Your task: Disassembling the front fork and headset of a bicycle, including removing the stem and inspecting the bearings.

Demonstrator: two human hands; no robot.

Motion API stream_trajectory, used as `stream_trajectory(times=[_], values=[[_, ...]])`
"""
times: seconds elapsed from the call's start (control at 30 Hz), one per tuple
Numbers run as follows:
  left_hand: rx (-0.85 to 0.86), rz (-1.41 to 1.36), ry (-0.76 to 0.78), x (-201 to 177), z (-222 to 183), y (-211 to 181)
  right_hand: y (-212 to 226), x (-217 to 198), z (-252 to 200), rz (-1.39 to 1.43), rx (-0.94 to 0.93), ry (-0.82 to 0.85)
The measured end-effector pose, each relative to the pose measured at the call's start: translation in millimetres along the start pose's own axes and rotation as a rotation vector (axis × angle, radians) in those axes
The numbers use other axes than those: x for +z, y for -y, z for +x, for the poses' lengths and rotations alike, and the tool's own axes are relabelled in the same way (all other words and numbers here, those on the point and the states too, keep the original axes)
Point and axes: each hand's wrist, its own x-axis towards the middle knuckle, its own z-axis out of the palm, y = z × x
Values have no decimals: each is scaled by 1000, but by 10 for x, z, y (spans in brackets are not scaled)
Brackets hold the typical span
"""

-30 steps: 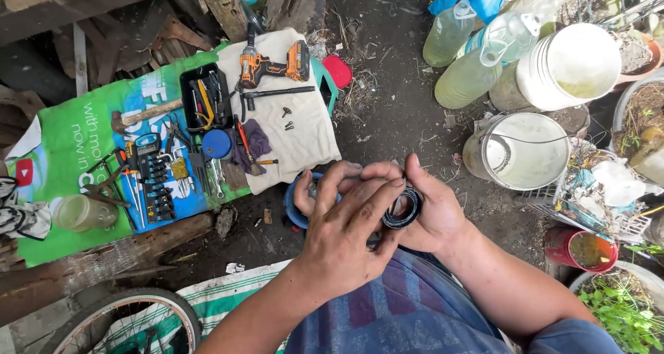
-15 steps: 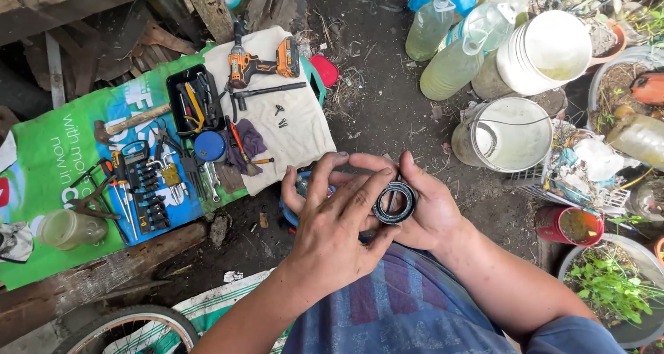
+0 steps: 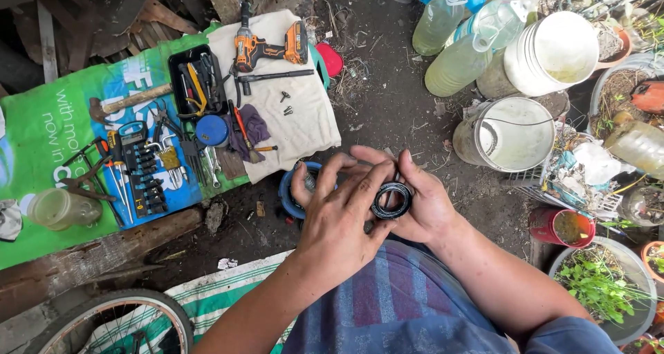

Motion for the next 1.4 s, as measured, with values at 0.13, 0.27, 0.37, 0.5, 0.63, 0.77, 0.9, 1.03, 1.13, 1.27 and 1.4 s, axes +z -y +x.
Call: stream_trajectory(times=[0.13,0.27,0.37,0.5,0.63,0.77,0.9,1.03,1.13,1.27,1.4], values=[[-13,37,-17,33,-52,92,-40,97,100,-30,12,-59],[-104,-78,21,31,-73,199,-76,64,168,1,89,-113],[-123,-155,50,-13,-85,257,-106,54,203,-9,101,-139],[-86,-135,61,-11,-96,338,-120,51,235,-1,118,-137],[-77,-167,3,17,-103,455,-115,27,283,39,177,-121],[-78,-286,-15,47,-98,582,-184,-213,362,-28,137,-101],[-94,-559,-74,175,-153,812,-277,-504,424,-117,103,-129],[-100,-638,-144,151,-147,969,-195,329,434,-78,122,-142],[-106,-638,-149,172,-163,1026,-196,383,486,-112,149,-212],[-104,-409,-170,362,-234,1081,-210,70,590,-140,167,-219],[-101,-124,-107,445,-260,1056,-272,-202,634,-148,211,-245]])
